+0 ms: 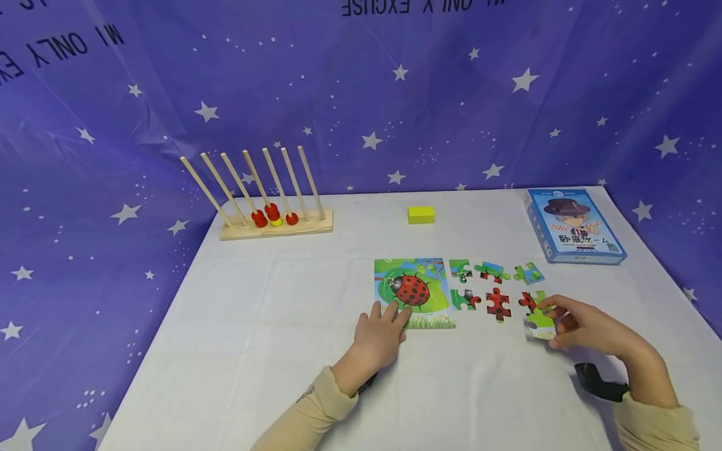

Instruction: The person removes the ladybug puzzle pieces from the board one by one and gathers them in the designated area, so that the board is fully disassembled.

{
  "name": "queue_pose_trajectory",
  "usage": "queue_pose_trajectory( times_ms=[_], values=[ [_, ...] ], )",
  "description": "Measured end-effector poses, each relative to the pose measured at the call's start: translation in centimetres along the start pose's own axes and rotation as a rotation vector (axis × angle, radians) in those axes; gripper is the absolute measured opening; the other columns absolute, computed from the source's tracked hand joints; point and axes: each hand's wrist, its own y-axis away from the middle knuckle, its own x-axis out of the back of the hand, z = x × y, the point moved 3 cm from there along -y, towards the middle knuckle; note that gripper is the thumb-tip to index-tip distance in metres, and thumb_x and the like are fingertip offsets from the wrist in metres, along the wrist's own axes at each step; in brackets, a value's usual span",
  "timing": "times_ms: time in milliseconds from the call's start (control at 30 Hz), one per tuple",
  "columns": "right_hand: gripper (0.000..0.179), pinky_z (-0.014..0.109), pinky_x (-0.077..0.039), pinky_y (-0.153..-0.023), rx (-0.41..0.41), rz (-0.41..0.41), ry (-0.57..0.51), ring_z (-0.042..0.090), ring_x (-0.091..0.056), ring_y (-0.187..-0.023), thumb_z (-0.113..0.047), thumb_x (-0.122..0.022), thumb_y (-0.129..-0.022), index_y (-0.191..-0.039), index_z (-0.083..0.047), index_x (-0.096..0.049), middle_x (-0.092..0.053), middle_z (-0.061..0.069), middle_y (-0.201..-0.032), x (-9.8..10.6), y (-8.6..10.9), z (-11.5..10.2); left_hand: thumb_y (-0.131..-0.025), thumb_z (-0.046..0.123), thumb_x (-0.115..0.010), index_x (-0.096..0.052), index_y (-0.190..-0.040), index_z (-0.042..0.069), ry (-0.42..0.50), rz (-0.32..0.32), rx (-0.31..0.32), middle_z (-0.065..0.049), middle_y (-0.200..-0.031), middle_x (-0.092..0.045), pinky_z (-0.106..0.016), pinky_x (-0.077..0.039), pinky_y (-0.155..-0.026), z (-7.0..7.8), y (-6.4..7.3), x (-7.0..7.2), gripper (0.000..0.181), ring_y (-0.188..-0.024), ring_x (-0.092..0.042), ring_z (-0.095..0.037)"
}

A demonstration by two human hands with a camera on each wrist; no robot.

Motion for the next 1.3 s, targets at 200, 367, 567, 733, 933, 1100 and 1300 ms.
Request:
queue_pose_trajectory(
  times_ms=[200,367,567,733,933,1100,1300],
  values=[
    [0.065,0.025,-0.041,-0.060,-0.042,-0.068,-0.014,0.016,-0.047,-0.074,-0.019,-0.079,-0.067,-0.114,0.007,-0.043,-0.047,0.012,-0.095,0.0,0.8,1.1,-0.095,0.039,-0.040,-0.035,-0.140,0.028,0.012,-0.008,-0.001,0.002,-0.134,-0.037,-0.039,-0.042,-0.076,0.0,0.1,0.2,0.046,-0.117,-0.038,-0.027],
    [0.063,0.026,-0.041,-0.061,-0.067,-0.046,0.028,0.021,-0.046,-0.075,-0.015,-0.078,-0.068,-0.114,0.008,-0.041,-0.048,0.014,-0.097,0.0,0.8,1.2,-0.095,0.038,-0.041,-0.036,-0.139,0.028,0.024,-0.006,-0.004,0.001,-0.133,-0.038,-0.039,-0.042,-0.076,0.0,0.3,0.3,0.046,-0.117,-0.038,-0.027],
    [0.061,0.027,-0.040,-0.061,-0.060,-0.014,0.082,0.021,-0.044,-0.075,-0.011,-0.077,-0.066,-0.112,0.009,-0.043,-0.046,0.012,-0.094,-0.3,0.4,0.7,-0.097,0.033,-0.039,-0.033,-0.140,0.028,0.029,-0.038,0.006,0.002,-0.137,-0.035,-0.040,-0.042,-0.080,-0.2,0.4,0.0,0.044,-0.121,-0.036,-0.027],
    [0.061,0.030,-0.042,-0.061,-0.052,0.004,0.133,0.021,-0.045,-0.076,-0.017,-0.078,-0.069,-0.112,0.008,-0.043,-0.046,0.013,-0.096,-0.3,-0.5,-0.1,-0.098,0.029,-0.037,-0.032,-0.141,0.027,0.044,-0.042,-0.001,0.001,-0.139,-0.033,-0.042,-0.040,-0.083,-0.3,0.3,0.0,0.044,-0.125,-0.033,-0.028],
    [0.047,0.028,-0.041,-0.058,0.094,0.070,0.190,0.016,-0.047,-0.069,-0.023,-0.072,-0.078,-0.111,0.003,-0.050,-0.051,0.008,-0.089,-1.7,-3.3,-4.1,-0.094,0.017,-0.043,-0.032,-0.139,0.023,0.065,-0.070,-0.008,0.000,-0.142,-0.030,-0.043,-0.039,-0.087,-0.3,0.3,0.2,0.047,-0.127,-0.031,-0.029],
    [0.039,0.027,-0.043,-0.061,0.262,0.042,0.179,0.012,-0.049,-0.071,-0.022,-0.069,-0.082,-0.111,-0.001,-0.055,-0.053,0.004,-0.090,-5.2,-6.6,-8.1,-0.093,0.016,-0.045,-0.031,-0.138,0.017,0.068,-0.096,-0.021,0.000,-0.144,-0.028,-0.041,-0.038,-0.091,-0.6,0.4,0.3,0.047,-0.129,-0.028,-0.027],
    [0.051,0.034,-0.045,-0.071,0.334,0.006,0.287,0.017,-0.054,-0.085,-0.026,-0.068,-0.082,-0.123,0.000,-0.052,-0.052,0.009,-0.107,-9.4,-9.2,-11.8,-0.092,0.014,-0.046,-0.027,-0.140,0.011,0.111,-0.148,-0.014,-0.005,-0.146,-0.022,-0.037,-0.032,-0.099,-0.8,0.8,0.6,0.052,-0.133,-0.021,-0.025]
  ],
)
